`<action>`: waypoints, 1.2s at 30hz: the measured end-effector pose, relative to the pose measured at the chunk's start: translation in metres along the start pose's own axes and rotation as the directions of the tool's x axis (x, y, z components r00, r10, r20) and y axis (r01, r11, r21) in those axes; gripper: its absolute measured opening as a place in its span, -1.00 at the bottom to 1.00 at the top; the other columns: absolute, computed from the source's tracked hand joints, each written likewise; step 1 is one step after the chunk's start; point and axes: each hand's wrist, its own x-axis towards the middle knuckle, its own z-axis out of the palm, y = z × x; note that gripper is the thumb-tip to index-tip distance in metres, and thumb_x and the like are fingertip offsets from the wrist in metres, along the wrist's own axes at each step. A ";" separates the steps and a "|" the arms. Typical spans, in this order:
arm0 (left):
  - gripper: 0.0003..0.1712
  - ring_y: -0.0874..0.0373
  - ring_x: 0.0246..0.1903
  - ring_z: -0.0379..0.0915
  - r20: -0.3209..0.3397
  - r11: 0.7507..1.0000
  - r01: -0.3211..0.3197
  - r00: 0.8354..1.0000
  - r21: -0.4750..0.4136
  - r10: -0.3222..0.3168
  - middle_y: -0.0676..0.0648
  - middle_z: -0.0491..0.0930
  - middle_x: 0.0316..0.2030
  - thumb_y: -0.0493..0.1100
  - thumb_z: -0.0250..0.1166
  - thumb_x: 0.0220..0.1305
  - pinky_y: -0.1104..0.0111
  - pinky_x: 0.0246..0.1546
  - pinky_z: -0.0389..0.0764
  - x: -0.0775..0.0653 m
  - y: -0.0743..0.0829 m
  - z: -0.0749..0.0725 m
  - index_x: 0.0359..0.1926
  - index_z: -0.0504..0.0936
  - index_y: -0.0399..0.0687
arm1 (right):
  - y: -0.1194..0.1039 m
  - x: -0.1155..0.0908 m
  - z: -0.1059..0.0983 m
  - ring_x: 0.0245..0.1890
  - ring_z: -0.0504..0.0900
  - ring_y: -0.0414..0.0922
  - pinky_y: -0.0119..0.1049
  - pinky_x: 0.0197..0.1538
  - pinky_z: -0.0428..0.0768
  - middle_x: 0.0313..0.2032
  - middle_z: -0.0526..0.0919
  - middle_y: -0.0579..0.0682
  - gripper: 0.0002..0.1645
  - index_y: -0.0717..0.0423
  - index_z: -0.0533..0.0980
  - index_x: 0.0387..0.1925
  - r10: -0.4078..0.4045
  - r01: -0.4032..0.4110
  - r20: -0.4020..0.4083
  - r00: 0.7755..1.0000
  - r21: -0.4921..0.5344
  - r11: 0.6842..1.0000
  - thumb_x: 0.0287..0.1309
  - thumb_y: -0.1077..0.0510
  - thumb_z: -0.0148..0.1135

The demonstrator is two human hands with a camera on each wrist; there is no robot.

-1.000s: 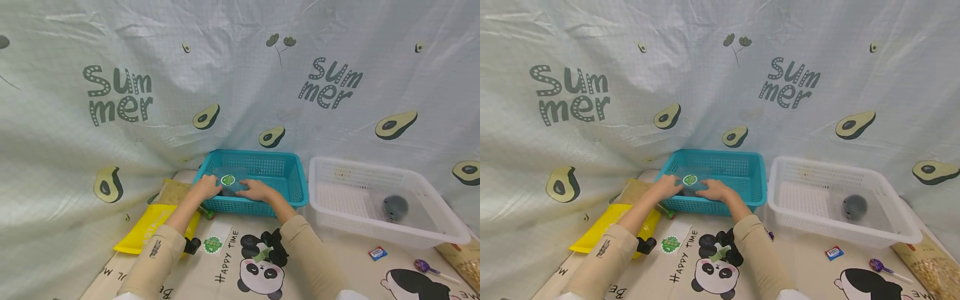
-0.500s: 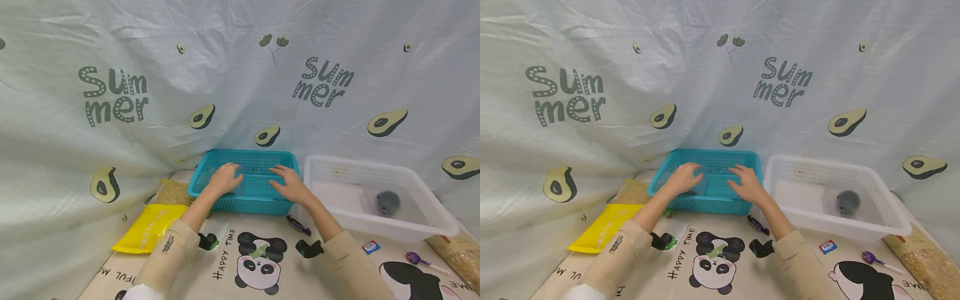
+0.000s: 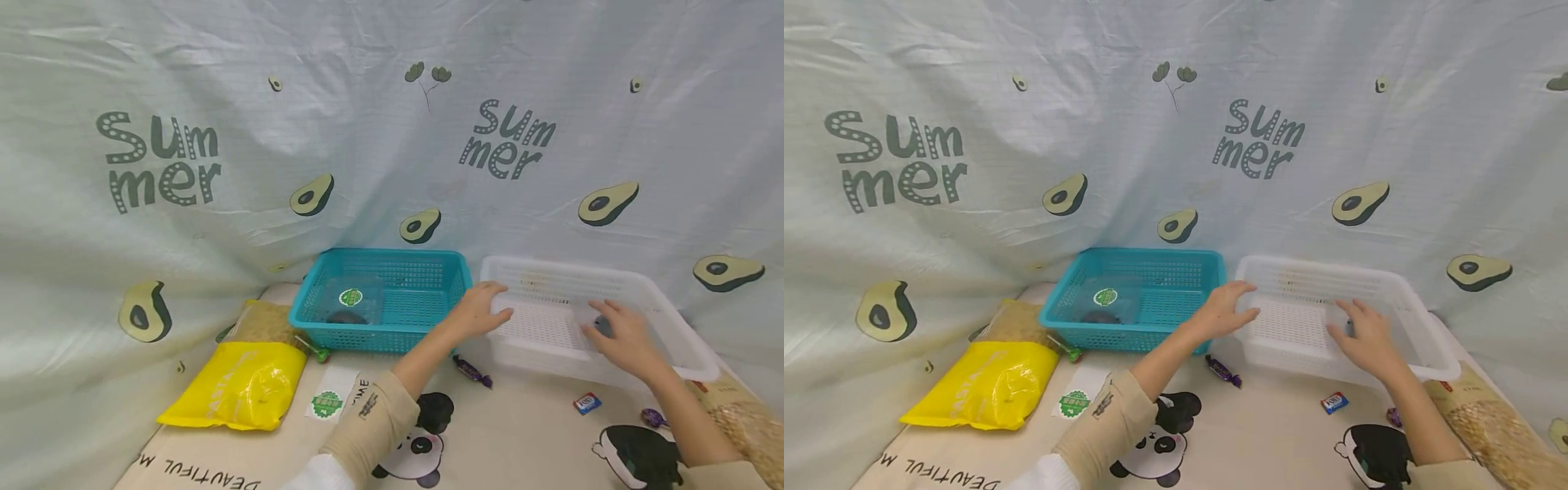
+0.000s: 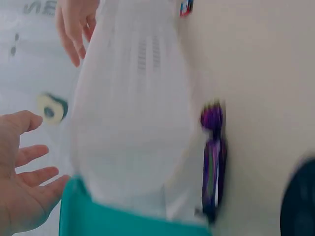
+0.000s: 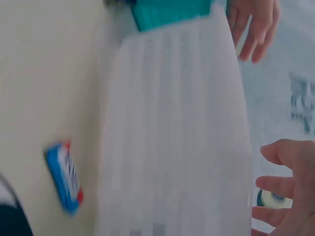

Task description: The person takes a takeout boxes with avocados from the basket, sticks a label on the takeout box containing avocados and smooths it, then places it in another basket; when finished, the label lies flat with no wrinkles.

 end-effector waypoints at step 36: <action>-0.57 0.27 -0.35 0.48 0.236 0.984 0.157 0.956 0.083 -0.172 0.04 0.57 -0.27 0.09 0.19 0.12 0.52 -0.47 0.43 0.035 0.036 0.045 -0.12 0.53 -0.13 | 0.023 0.031 0.017 0.00 0.37 0.33 0.12 -0.14 0.45 0.14 0.22 0.45 -0.23 0.31 0.22 0.19 0.203 -0.266 0.399 0.894 0.110 0.958 0.12 -0.15 0.07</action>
